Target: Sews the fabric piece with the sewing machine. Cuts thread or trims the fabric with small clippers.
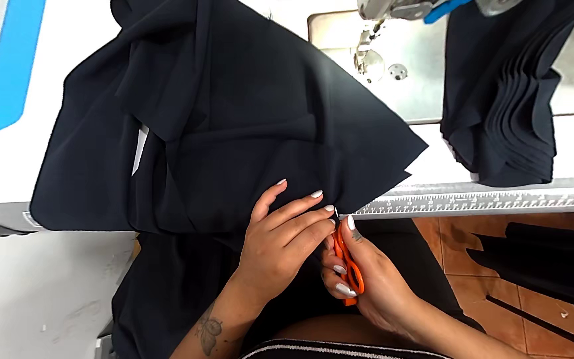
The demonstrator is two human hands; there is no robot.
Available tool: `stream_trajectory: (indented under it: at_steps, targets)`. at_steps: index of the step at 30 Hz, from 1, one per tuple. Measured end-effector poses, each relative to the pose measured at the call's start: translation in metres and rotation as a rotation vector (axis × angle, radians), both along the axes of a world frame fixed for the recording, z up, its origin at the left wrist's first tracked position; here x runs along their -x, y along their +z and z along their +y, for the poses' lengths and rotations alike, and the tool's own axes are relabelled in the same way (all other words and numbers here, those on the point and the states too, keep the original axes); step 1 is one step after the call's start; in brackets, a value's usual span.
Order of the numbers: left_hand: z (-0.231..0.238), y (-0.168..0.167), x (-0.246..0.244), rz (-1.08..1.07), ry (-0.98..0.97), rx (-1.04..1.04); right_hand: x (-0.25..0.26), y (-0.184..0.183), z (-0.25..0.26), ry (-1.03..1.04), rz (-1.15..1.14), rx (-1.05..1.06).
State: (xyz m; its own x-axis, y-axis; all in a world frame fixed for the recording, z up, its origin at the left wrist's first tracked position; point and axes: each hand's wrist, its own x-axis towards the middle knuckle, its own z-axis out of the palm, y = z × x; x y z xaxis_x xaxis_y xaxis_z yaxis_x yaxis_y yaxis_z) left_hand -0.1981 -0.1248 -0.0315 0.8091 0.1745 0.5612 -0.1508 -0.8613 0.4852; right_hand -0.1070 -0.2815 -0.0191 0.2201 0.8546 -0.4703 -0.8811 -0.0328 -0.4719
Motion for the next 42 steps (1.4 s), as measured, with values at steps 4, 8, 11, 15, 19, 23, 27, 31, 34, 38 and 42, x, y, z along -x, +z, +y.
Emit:
stream_trajectory:
  at_steps: [4,8,11,15,19,23,27,31,34,38,42]
  targets:
    - [0.000,-0.001,0.000,0.000,0.001,0.000,0.001,-0.001,0.000,-0.005,0.001,-0.010]
    - [0.000,-0.001,0.000,-0.001,0.004,-0.006,0.001,-0.002,0.000,-0.011,-0.005,-0.009]
    - [0.000,-0.001,0.000,0.000,0.005,-0.005,0.001,-0.001,0.000,-0.013,0.009,-0.013]
    - [0.000,-0.001,0.000,-0.005,0.006,-0.004,0.001,-0.001,0.000,-0.009,0.010,-0.013]
    - [0.000,-0.001,0.000,-0.002,0.001,-0.005,-0.001,-0.001,-0.001,0.004,0.009,-0.008]
    - [0.000,0.009,-0.002,0.022,0.029,0.055,-0.011,0.005,-0.019,0.188,-0.123,-0.033]
    - [0.012,0.029,-0.015,0.128,0.278,-0.059,-0.055,0.029,-0.057,0.260,-0.868,0.006]
    - [0.029,0.048,-0.022,0.410,0.426,-0.199,-0.129,0.072,-0.083,-0.056,-1.871,0.465]
    - [0.041,0.052,-0.027,0.448,0.356,-0.175,-0.177,0.071,-0.079,-0.121,-2.170,0.761]
    - [0.050,0.049,-0.031,0.391,0.215,-0.104,-0.206,0.042,-0.071,-0.158,-2.264,0.802]
    - [0.050,0.050,-0.032,0.319,0.122,-0.133,-0.147,0.064,-0.029,-0.044,-2.260,0.434]
